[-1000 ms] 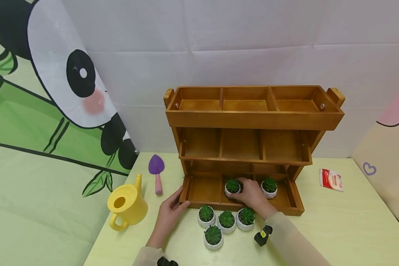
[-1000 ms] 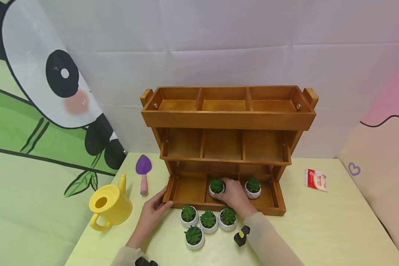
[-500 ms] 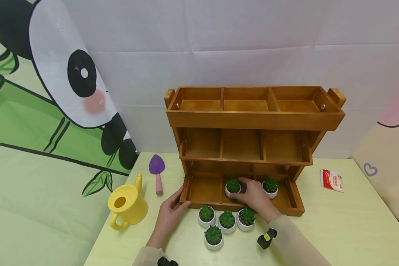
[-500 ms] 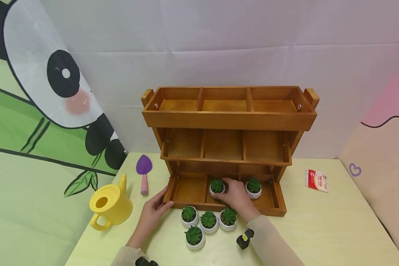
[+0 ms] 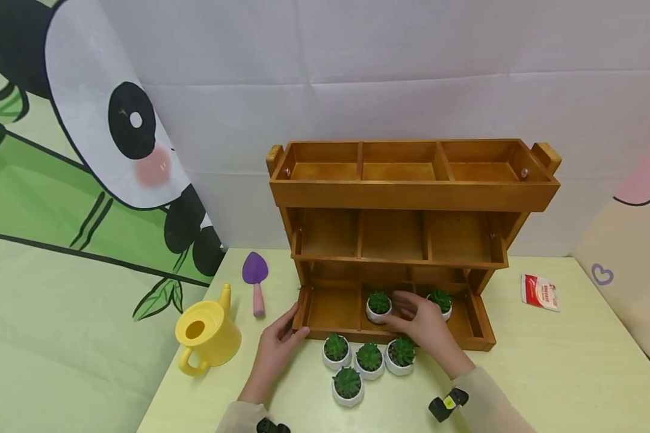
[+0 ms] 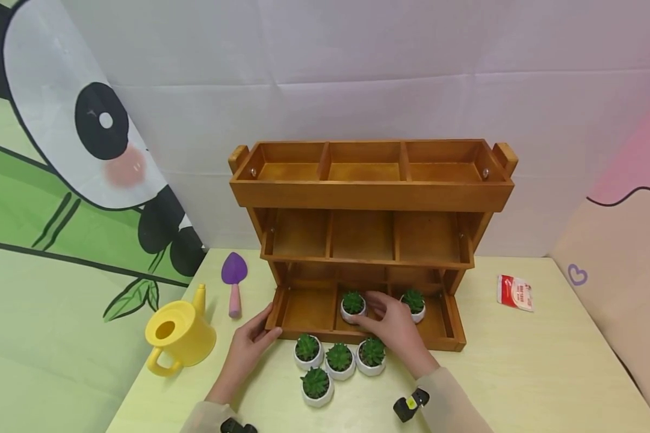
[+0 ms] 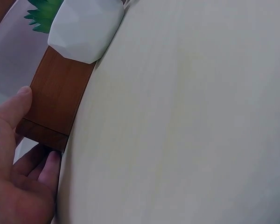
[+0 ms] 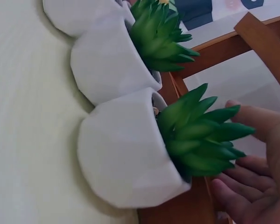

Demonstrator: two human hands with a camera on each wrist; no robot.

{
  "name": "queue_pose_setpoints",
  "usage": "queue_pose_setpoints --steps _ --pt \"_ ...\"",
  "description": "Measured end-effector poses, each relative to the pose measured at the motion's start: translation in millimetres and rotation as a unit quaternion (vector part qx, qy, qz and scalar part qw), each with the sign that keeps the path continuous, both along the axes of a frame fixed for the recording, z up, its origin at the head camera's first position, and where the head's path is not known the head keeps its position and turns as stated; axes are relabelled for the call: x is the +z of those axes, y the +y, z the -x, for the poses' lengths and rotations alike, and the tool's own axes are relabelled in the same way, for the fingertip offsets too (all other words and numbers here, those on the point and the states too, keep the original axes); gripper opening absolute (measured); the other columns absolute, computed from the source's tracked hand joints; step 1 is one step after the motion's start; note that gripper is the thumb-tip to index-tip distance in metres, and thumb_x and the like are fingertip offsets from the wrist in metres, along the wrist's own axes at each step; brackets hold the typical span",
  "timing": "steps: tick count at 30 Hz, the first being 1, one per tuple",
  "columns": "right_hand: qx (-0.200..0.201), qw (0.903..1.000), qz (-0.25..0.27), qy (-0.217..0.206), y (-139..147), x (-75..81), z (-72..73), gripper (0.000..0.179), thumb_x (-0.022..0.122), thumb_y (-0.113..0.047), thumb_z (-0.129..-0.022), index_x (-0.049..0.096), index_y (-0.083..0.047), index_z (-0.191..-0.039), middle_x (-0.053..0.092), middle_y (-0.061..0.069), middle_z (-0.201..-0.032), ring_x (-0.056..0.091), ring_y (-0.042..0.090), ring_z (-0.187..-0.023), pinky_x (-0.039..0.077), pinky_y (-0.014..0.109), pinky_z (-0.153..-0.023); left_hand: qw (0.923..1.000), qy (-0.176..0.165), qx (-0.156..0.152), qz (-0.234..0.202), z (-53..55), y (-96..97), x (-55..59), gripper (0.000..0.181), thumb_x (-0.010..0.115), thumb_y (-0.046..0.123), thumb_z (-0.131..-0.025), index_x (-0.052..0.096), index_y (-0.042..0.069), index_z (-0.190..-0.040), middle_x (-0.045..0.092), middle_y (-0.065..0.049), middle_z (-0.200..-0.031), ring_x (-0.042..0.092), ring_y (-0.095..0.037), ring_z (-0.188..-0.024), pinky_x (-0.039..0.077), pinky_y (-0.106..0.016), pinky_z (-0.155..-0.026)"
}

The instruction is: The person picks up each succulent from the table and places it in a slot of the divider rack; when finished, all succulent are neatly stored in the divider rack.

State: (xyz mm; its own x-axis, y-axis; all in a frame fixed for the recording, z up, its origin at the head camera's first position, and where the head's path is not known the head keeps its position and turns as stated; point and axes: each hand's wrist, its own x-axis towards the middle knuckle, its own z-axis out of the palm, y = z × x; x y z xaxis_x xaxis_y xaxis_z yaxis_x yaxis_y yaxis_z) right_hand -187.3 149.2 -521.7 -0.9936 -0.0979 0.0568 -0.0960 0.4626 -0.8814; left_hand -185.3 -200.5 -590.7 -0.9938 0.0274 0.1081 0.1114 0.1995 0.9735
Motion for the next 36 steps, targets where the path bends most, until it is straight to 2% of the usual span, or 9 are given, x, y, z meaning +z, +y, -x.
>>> queue_pose_setpoints --steps 5,14,21,24,29,36 --pt "-0.001 0.9995 0.031 0.001 8.4 -4.0 -12.4 0.062 0.086 -0.026 -0.090 0.063 0.001 -0.140 0.065 0.020 -0.136 0.064 0.037 -0.125 0.055 0.041 -0.102 1.0000 0.002 0.002 0.004 -0.4 0.0 0.3 0.065 0.083 0.020 -0.092 0.058 0.014 -0.151 0.053 -0.007 -0.153 0.051 -0.028 -0.140 0.049 -0.029 -0.106" --pt "0.001 0.9957 0.093 -0.001 17.8 -13.3 -39.2 0.060 0.087 -0.023 -0.088 0.064 -0.001 -0.139 0.066 0.015 -0.138 0.062 0.037 -0.128 0.055 0.035 -0.102 1.0000 0.004 0.002 0.003 -0.7 0.8 -0.5 0.064 0.083 0.019 -0.092 0.058 0.014 -0.151 0.054 -0.007 -0.153 0.051 -0.028 -0.139 0.049 -0.029 -0.106" --pt "-0.016 0.9905 0.129 0.044 21.3 -20.0 -56.2 0.053 0.087 -0.016 -0.087 0.068 -0.002 -0.134 0.068 0.018 -0.133 0.065 0.038 -0.122 0.056 0.035 -0.100 1.0000 0.001 0.003 0.006 -1.5 0.7 -0.5 0.065 0.083 0.022 -0.092 0.058 0.016 -0.152 0.053 -0.006 -0.154 0.051 -0.028 -0.140 0.049 -0.029 -0.106" --pt "-0.027 0.9890 0.133 0.059 22.5 -23.3 -61.5 0.050 0.088 -0.014 -0.087 0.070 -0.002 -0.132 0.069 0.018 -0.131 0.067 0.033 -0.120 0.057 0.034 -0.099 1.0000 0.001 0.003 0.003 -1.7 0.6 -0.4 0.065 0.083 0.022 -0.092 0.058 0.016 -0.152 0.053 -0.006 -0.154 0.051 -0.028 -0.139 0.049 -0.029 -0.106" --pt "-0.044 0.9877 0.138 0.060 25.3 -28.1 -70.6 0.049 0.089 -0.011 -0.085 0.071 -0.001 -0.130 0.071 0.015 -0.129 0.069 0.021 -0.118 0.057 0.033 -0.099 1.0000 0.002 -0.001 -0.007 -1.7 1.2 -0.4 0.065 0.083 0.019 -0.092 0.057 0.014 -0.152 0.053 -0.008 -0.153 0.052 -0.028 -0.139 0.049 -0.029 -0.106" --pt "-0.059 0.9871 0.131 0.070 31.0 -32.9 -80.5 0.048 0.089 -0.010 -0.084 0.072 -0.001 -0.128 0.072 0.013 -0.127 0.069 0.014 -0.116 0.057 0.034 -0.099 1.0000 0.004 0.001 -0.003 -1.5 1.6 -0.2 0.065 0.083 0.019 -0.092 0.057 0.013 -0.152 0.054 -0.009 -0.153 0.052 -0.029 -0.138 0.050 -0.029 -0.106"
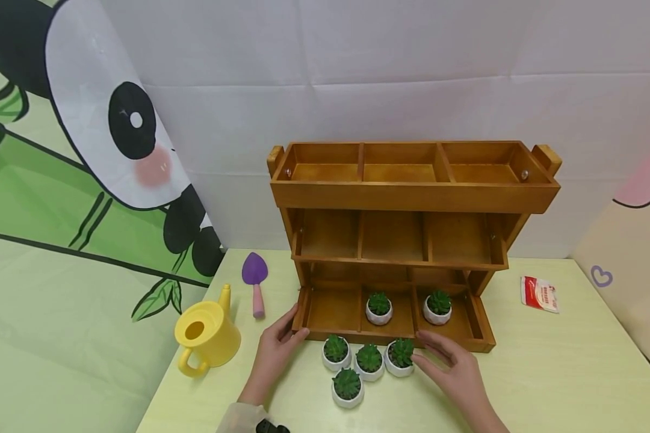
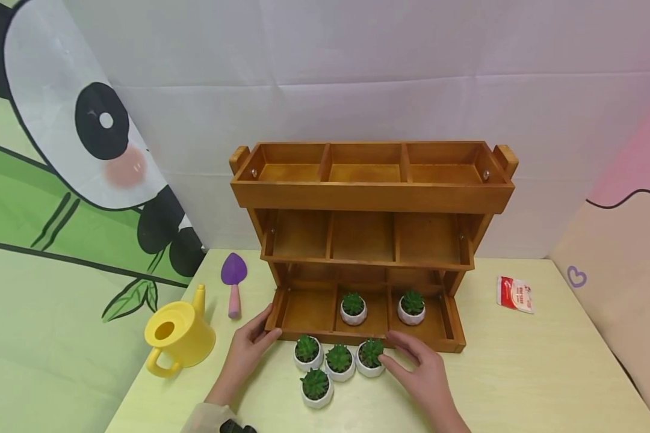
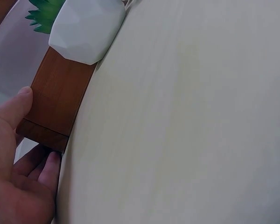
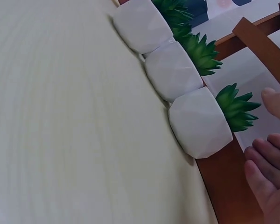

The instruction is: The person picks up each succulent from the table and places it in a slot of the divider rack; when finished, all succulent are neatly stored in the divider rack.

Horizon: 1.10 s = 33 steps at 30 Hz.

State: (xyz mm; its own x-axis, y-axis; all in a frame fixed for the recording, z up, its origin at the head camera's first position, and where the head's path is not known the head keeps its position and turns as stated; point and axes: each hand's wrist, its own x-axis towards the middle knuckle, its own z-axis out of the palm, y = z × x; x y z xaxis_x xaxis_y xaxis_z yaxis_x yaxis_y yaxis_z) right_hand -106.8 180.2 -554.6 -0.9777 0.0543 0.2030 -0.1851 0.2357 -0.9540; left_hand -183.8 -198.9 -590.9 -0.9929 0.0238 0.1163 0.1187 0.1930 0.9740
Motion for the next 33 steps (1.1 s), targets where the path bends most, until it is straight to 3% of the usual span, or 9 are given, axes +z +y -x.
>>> queue_pose_setpoints --steps 15,21,33 --pt "-0.027 0.9948 -0.010 -0.098 -4.1 -16.5 -12.1 0.062 0.094 -0.018 -0.079 0.069 -0.004 -0.133 0.069 0.013 -0.132 0.066 0.031 -0.123 0.055 0.025 -0.100 1.0000 -0.003 0.003 0.002 -0.5 0.4 0.5 0.064 0.083 0.018 -0.092 0.058 0.014 -0.151 0.054 -0.008 -0.153 0.052 -0.028 -0.139 0.049 -0.029 -0.106" --pt "-0.025 0.9936 0.000 -0.110 -12.7 -21.0 -12.2 0.065 0.095 -0.014 -0.078 0.067 0.000 -0.134 0.068 0.016 -0.133 0.065 0.032 -0.124 0.055 0.027 -0.101 1.0000 -0.002 0.002 0.004 -0.7 -0.3 0.5 0.064 0.082 0.018 -0.093 0.057 0.012 -0.152 0.053 -0.009 -0.154 0.051 -0.029 -0.139 0.049 -0.030 -0.106" --pt "-0.034 0.9925 -0.060 -0.101 -24.5 -22.2 -9.4 0.070 0.097 -0.025 -0.076 0.067 0.001 -0.134 0.066 0.018 -0.135 0.066 0.034 -0.122 0.056 0.029 -0.099 1.0000 -0.001 0.001 0.007 0.2 -0.1 1.1 0.064 0.082 0.019 -0.093 0.057 0.013 -0.151 0.053 -0.006 -0.154 0.051 -0.027 -0.140 0.048 -0.031 -0.107"
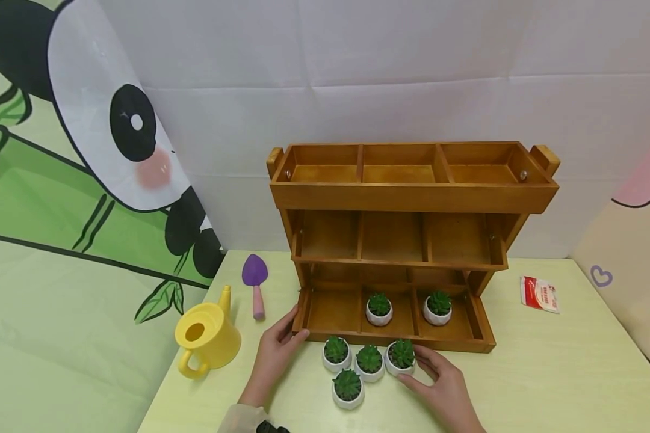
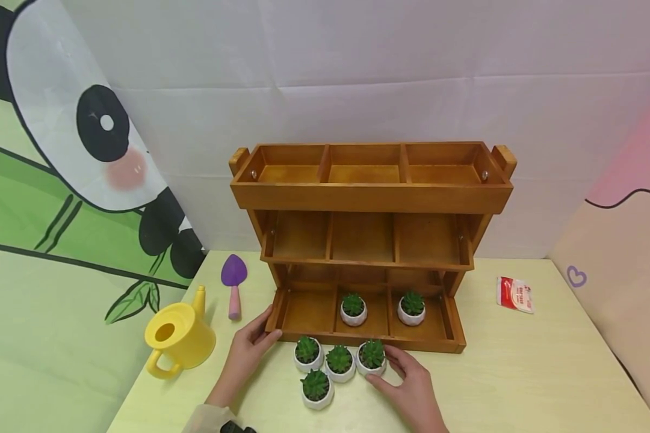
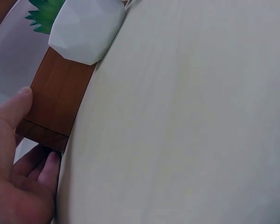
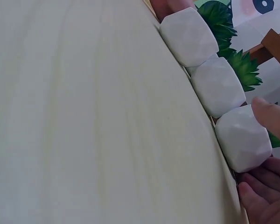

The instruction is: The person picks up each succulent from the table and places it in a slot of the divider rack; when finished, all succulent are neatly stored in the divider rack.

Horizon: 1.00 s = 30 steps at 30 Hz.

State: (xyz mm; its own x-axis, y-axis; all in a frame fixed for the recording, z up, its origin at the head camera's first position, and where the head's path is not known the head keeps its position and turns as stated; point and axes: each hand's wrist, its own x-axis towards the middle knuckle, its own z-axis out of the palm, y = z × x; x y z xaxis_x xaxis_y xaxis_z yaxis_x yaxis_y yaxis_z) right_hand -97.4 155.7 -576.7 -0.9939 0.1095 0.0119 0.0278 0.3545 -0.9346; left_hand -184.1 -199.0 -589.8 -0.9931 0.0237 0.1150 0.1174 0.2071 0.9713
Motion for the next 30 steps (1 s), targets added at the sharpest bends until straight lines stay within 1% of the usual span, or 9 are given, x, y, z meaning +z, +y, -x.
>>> queue_pose_setpoints --steps 8,17,23,30 --pt "-0.005 0.9996 -0.025 -0.007 -4.7 2.1 1.5 0.074 0.096 -0.033 -0.077 0.066 0.003 -0.134 0.066 0.019 -0.134 0.066 0.035 -0.122 0.057 0.032 -0.099 1.0000 0.001 0.000 0.005 0.0 0.3 0.8 0.064 0.082 0.021 -0.093 0.057 0.013 -0.152 0.053 -0.005 -0.154 0.050 -0.027 -0.140 0.048 -0.031 -0.107" --pt "-0.020 0.9966 -0.077 0.024 -10.8 1.2 1.6 0.076 0.095 -0.043 -0.076 0.068 0.003 -0.130 0.070 0.019 -0.127 0.070 0.033 -0.115 0.058 0.038 -0.098 1.0000 -0.006 0.002 0.003 -0.6 -0.1 -0.1 0.065 0.082 0.022 -0.093 0.057 0.014 -0.152 0.053 -0.007 -0.154 0.051 -0.028 -0.140 0.049 -0.030 -0.107" --pt "-0.034 0.9944 -0.095 0.031 -13.3 0.9 2.3 0.074 0.095 -0.043 -0.075 0.070 0.002 -0.127 0.072 0.018 -0.123 0.071 0.032 -0.111 0.060 0.040 -0.095 1.0000 -0.006 0.002 0.002 -0.8 0.2 0.4 0.065 0.082 0.022 -0.093 0.057 0.014 -0.152 0.053 -0.007 -0.154 0.051 -0.027 -0.140 0.049 -0.030 -0.107" --pt "-0.038 0.9933 -0.105 0.031 -14.7 1.3 2.3 0.074 0.096 -0.044 -0.075 0.070 0.002 -0.127 0.072 0.019 -0.124 0.071 0.033 -0.111 0.060 0.042 -0.095 1.0000 0.001 0.002 0.003 -1.3 0.4 1.2 0.065 0.083 0.022 -0.092 0.057 0.013 -0.151 0.054 -0.007 -0.153 0.051 -0.028 -0.140 0.049 -0.032 -0.107"
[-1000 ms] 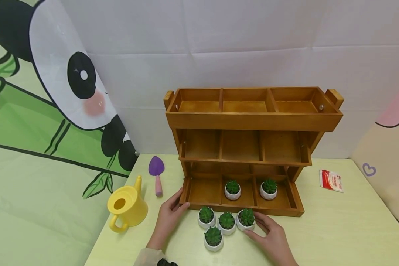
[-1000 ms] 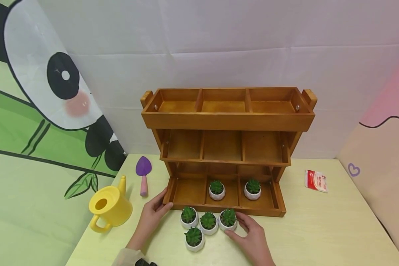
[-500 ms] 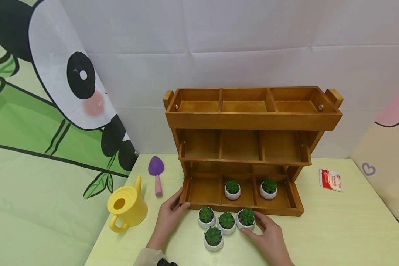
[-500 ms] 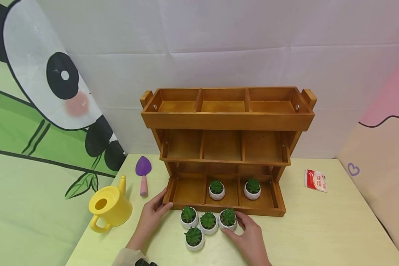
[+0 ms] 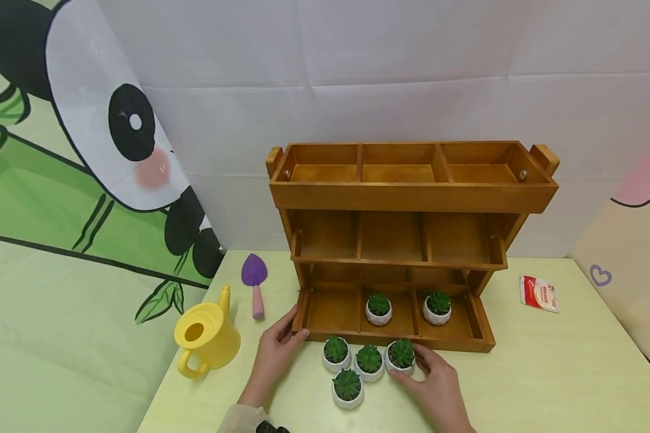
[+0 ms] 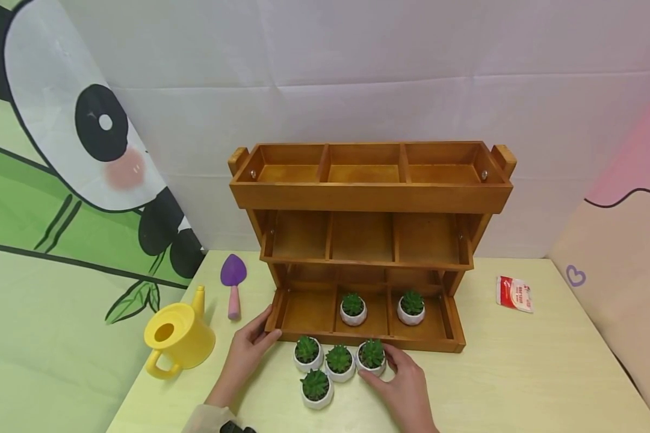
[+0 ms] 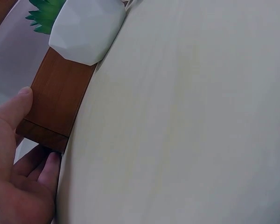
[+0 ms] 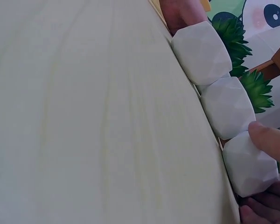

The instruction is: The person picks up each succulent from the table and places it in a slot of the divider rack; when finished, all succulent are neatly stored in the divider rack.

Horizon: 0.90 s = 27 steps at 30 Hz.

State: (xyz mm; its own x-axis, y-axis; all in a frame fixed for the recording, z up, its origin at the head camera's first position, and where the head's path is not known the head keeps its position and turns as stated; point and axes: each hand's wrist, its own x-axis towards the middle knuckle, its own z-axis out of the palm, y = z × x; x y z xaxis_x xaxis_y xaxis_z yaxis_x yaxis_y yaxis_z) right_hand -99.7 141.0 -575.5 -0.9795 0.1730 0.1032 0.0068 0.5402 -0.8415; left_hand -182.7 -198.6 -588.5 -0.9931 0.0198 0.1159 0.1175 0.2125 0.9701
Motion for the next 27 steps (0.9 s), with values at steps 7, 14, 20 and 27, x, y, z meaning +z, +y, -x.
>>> queue_pose_setpoints --steps 7,14,20,27 --pt "-0.005 0.9998 0.010 -0.016 -1.0 1.7 0.4 0.073 0.096 -0.041 -0.075 0.070 0.002 -0.129 0.071 0.019 -0.125 0.071 0.034 -0.112 0.060 0.040 -0.095 1.0000 0.002 -0.003 -0.006 0.4 -0.2 -1.2 0.064 0.082 0.020 -0.093 0.057 0.012 -0.152 0.054 -0.009 -0.153 0.052 -0.029 -0.139 0.049 -0.030 -0.106" --pt "-0.004 0.9990 0.009 -0.043 0.9 4.2 1.0 0.077 0.096 -0.042 -0.075 0.069 0.004 -0.131 0.070 0.020 -0.128 0.070 0.034 -0.114 0.060 0.038 -0.096 0.9999 0.009 -0.004 -0.006 1.1 -0.4 -2.2 0.064 0.083 0.019 -0.093 0.057 0.012 -0.151 0.054 -0.010 -0.153 0.052 -0.028 -0.138 0.048 -0.029 -0.107" --pt "0.009 0.9979 0.036 -0.054 3.7 6.2 1.7 0.076 0.096 -0.039 -0.075 0.068 0.004 -0.132 0.068 0.020 -0.131 0.069 0.033 -0.116 0.059 0.034 -0.096 1.0000 0.008 -0.001 0.004 0.0 -0.6 -1.3 0.064 0.083 0.021 -0.093 0.057 0.013 -0.151 0.053 -0.009 -0.153 0.051 -0.028 -0.139 0.048 -0.030 -0.108" --pt "0.023 0.9940 0.079 -0.072 10.7 8.9 2.3 0.075 0.097 -0.032 -0.075 0.067 0.004 -0.133 0.066 0.022 -0.133 0.067 0.037 -0.119 0.060 0.031 -0.093 1.0000 0.007 -0.002 -0.002 0.6 -1.2 -1.0 0.064 0.083 0.023 -0.092 0.058 0.015 -0.151 0.054 -0.007 -0.153 0.051 -0.027 -0.139 0.047 -0.031 -0.109"
